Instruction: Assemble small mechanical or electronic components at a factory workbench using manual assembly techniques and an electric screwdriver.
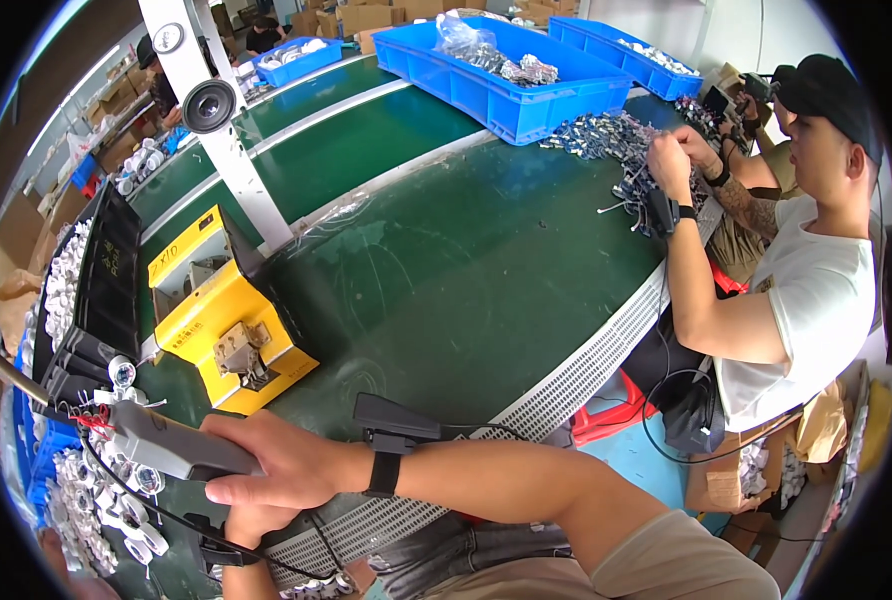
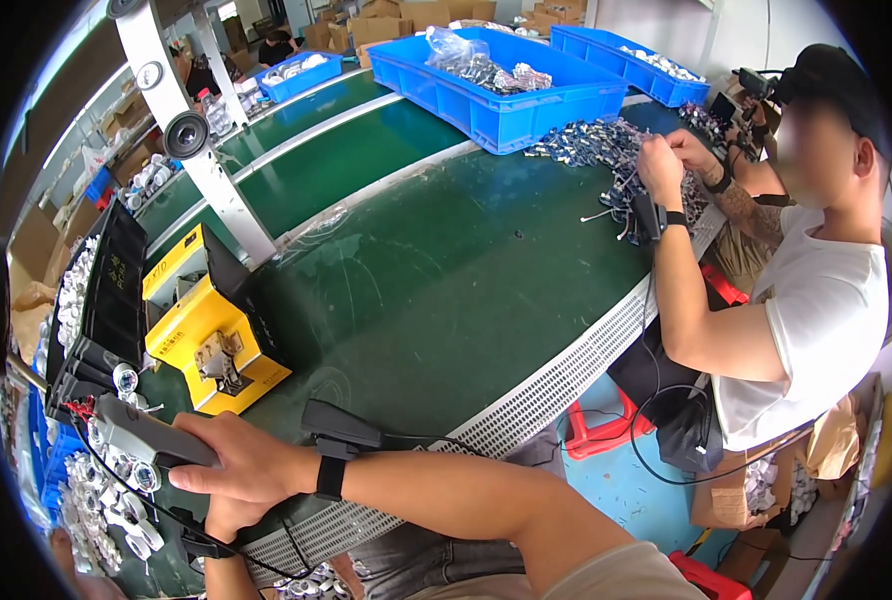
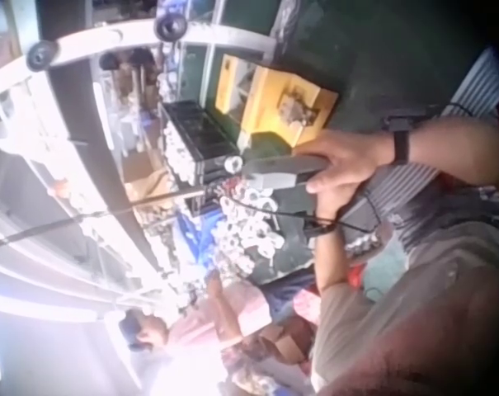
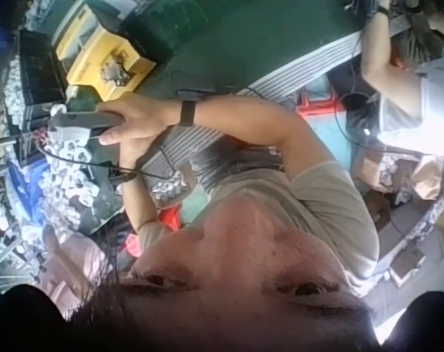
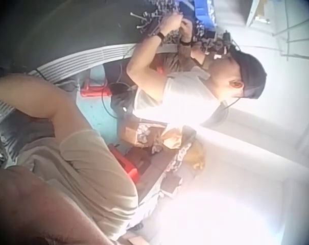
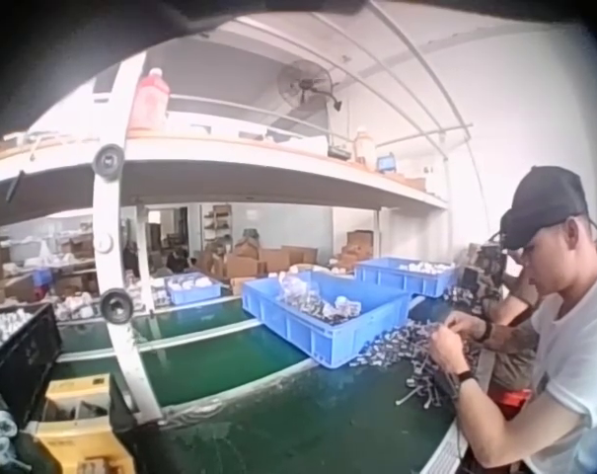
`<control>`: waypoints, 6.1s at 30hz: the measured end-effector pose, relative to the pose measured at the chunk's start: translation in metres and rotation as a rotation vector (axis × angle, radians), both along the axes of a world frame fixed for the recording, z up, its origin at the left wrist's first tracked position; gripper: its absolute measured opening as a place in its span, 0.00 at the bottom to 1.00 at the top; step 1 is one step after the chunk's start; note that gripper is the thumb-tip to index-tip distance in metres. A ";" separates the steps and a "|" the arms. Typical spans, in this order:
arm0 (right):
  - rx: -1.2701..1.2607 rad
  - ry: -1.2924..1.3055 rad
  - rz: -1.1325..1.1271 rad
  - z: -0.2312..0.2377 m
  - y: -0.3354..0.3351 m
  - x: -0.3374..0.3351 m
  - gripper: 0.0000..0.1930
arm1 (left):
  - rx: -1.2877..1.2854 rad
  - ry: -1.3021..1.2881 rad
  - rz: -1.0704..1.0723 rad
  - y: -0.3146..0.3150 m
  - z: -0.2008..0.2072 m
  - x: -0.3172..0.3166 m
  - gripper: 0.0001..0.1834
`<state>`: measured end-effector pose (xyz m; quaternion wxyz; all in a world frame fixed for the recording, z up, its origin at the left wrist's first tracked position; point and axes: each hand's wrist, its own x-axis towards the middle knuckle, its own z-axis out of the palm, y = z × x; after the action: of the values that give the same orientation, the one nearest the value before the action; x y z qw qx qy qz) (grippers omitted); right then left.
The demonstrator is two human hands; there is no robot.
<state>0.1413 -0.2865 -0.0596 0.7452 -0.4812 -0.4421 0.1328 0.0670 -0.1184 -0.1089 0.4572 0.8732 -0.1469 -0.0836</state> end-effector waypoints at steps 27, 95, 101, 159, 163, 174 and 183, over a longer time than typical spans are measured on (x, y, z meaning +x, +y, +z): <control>0.020 -0.011 -0.002 0.004 0.003 -0.004 0.29 | -0.062 -0.006 0.029 0.001 0.001 -0.012 0.23; -0.562 -0.375 0.025 0.019 -0.084 0.031 0.13 | -0.751 0.459 -0.153 -0.029 0.022 0.007 0.31; -0.692 -0.221 -0.036 0.010 -0.085 0.034 0.08 | -0.863 0.494 0.039 -0.034 0.028 0.011 0.38; -0.329 0.088 -0.035 -0.011 -0.062 0.011 0.08 | -0.971 0.112 0.204 -0.050 0.015 0.009 0.23; -0.287 -0.039 -0.092 -0.020 -0.057 0.012 0.09 | -1.115 0.148 0.124 -0.047 0.015 0.011 0.20; -0.338 -0.089 -0.312 -0.023 -0.054 0.006 0.07 | -1.046 0.157 0.070 -0.053 0.017 0.007 0.23; -0.353 -0.295 -0.430 -0.018 -0.054 0.002 0.10 | -1.070 0.138 0.005 -0.051 0.019 0.006 0.27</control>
<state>0.1436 -0.3404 -0.0779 0.5891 -0.6996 -0.4036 -0.0244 0.0732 -0.1694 -0.0900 0.8469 0.5112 -0.1366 -0.0533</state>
